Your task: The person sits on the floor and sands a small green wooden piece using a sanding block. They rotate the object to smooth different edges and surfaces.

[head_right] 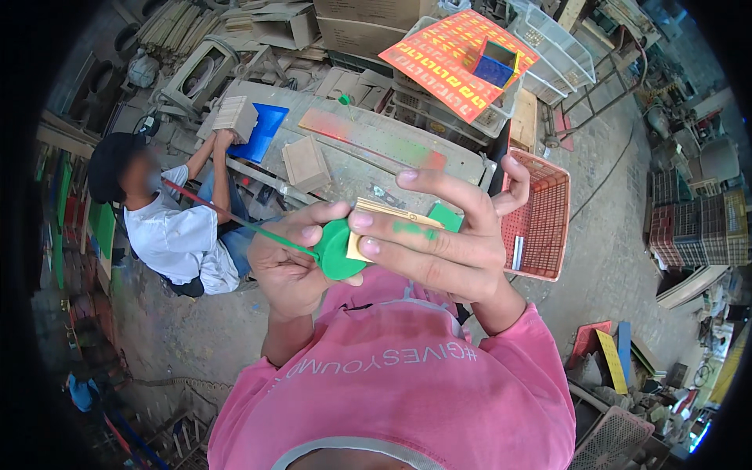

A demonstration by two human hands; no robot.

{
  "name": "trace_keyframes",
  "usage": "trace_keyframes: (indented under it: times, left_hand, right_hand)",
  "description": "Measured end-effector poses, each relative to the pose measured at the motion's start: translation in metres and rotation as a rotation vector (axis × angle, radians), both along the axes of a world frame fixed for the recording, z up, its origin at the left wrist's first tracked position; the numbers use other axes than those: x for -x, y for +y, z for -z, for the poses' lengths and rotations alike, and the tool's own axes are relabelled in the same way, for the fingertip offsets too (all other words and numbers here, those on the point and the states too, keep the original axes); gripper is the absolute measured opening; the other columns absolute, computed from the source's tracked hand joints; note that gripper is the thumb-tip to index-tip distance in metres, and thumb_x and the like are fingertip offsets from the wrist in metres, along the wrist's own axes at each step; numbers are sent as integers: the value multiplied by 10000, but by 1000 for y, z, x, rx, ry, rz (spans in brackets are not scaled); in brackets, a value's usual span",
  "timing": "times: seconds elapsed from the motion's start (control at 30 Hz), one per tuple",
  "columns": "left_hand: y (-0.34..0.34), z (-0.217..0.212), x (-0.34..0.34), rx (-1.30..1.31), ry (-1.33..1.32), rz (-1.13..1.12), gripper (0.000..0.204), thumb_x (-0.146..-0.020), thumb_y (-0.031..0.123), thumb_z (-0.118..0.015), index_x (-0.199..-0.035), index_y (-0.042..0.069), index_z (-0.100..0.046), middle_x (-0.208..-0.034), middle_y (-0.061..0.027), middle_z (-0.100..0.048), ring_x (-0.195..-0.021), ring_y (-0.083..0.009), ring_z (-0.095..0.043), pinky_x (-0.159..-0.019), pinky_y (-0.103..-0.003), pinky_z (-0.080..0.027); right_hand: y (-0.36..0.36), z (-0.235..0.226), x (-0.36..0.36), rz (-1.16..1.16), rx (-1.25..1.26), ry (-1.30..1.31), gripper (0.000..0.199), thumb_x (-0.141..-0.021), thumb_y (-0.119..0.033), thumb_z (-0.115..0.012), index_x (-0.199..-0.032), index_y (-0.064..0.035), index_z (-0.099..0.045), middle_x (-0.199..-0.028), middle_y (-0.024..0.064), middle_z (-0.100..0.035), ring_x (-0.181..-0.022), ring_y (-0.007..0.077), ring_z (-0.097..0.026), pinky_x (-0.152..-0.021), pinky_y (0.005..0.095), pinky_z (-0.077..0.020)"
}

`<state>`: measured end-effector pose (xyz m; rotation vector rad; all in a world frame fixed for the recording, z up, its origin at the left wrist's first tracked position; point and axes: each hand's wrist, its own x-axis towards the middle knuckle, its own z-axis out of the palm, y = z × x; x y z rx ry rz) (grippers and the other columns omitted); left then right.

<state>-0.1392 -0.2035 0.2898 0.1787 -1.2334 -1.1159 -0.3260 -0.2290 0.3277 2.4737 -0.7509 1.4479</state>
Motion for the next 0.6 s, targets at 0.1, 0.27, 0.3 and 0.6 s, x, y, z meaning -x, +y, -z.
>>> trace_keyframes:
  times: [0.1, 0.27, 0.3, 0.6]
  left_hand:
    - [-2, 1, 3, 29, 40, 4, 508, -738, -201, -639, -1188, 14, -541, -1267, -281, -519, -1139, -370, -568, -780, -372, -595]
    - [-4, 4, 0, 21, 41, 16, 546, -725, -191, -660, -1204, 45, -542, -1271, -266, -526, -1161, -369, -553, -803, -397, -582]
    - [-4, 4, -1, 20, 42, 23, 553, -724, -189, -663, -1207, 49, -542, -1270, -263, -528, -1163, -368, -553, -811, -403, -578]
    - [-8, 7, -4, 43, -45, -30, 545, -691, -71, -773, -1181, -41, -536, -1189, -239, -565, -1132, -320, -567, -934, -395, -508]
  right_hand:
    - [3, 6, 2, 12, -9, -17, 106, -830, -245, -633, -906, -219, -703, -914, -90, -721, -1025, 285, -602, -1109, 514, -162]
    - [4, 14, 10, 13, -1, -37, 114, -834, -233, -634, -927, -214, -698, -930, -76, -723, -1045, 301, -599, -1095, 529, -172]
    - [4, 14, 10, 15, 10, -46, 117, -834, -235, -634, -929, -212, -697, -933, -74, -723, -1049, 302, -598, -1093, 528, -175]
    - [-1, -4, -9, -8, -82, -21, 190, -834, -291, -580, -951, -291, -730, -988, -145, -708, -1054, 197, -603, -1084, 498, -93]
